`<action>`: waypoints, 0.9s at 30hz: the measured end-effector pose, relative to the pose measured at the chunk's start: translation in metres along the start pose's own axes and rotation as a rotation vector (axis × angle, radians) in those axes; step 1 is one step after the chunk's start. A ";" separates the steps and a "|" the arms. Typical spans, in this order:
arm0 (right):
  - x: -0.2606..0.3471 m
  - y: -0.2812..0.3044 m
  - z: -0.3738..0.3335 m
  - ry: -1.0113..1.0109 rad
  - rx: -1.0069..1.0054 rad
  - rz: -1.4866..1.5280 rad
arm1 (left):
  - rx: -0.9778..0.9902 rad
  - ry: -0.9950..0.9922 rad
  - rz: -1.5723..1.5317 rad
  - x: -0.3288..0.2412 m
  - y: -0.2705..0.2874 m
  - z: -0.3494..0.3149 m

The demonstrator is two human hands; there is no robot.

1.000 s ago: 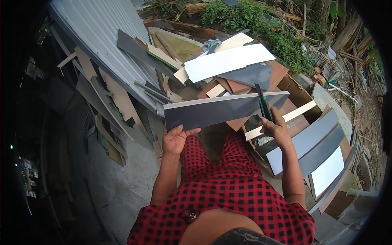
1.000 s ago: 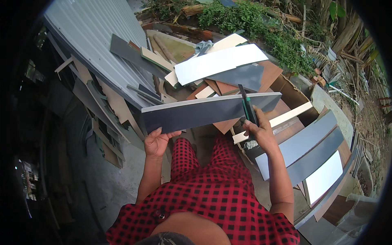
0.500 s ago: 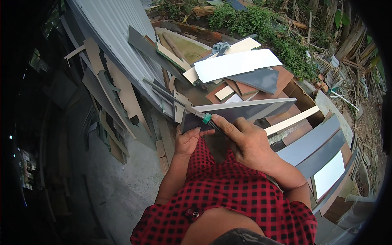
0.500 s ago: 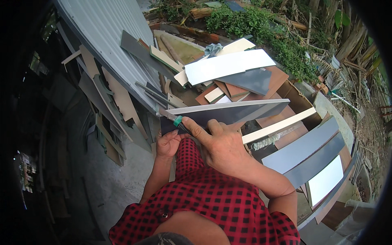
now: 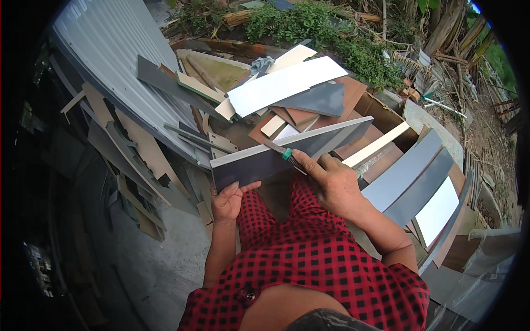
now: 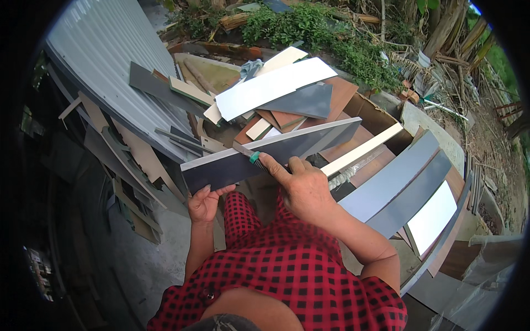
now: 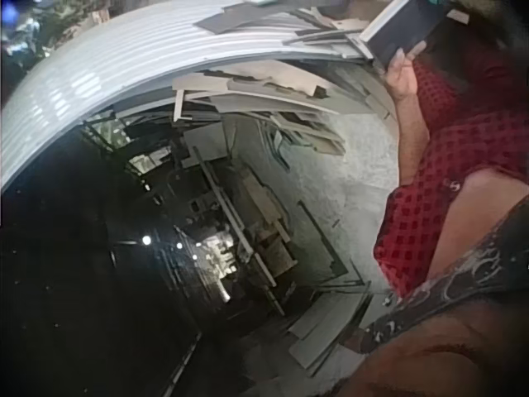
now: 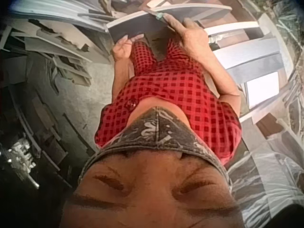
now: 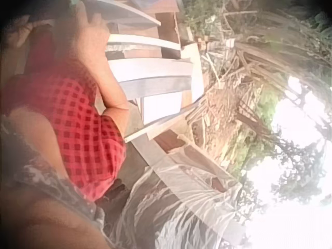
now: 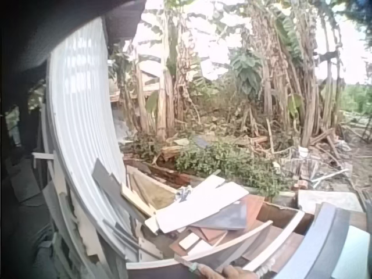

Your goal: Trimming excess laminate from the edges of wood panels using a utility knife.

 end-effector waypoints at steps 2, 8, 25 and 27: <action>-0.016 0.002 -0.006 -0.060 -0.016 -0.009 | -0.019 0.004 0.011 0.002 0.007 -0.001; -0.086 -0.002 -0.023 -0.257 -0.003 -0.124 | -0.015 0.023 0.062 0.004 0.016 -0.003; -0.326 -0.009 -0.064 -0.798 0.092 -0.311 | -0.061 0.020 0.091 0.002 0.012 -0.004; -0.316 -0.006 -0.063 -0.759 0.018 -0.297 | -0.087 0.011 0.101 0.002 0.013 -0.004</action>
Point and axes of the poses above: each hand's wrist, its own z-axis towards the middle knuckle, its own y-axis out of the back of the hand, x = y × z, the point moved 6 cm from there along z, towards the middle knuckle, and after that the axes turned 1 degree about x, right-handed, at the moved point
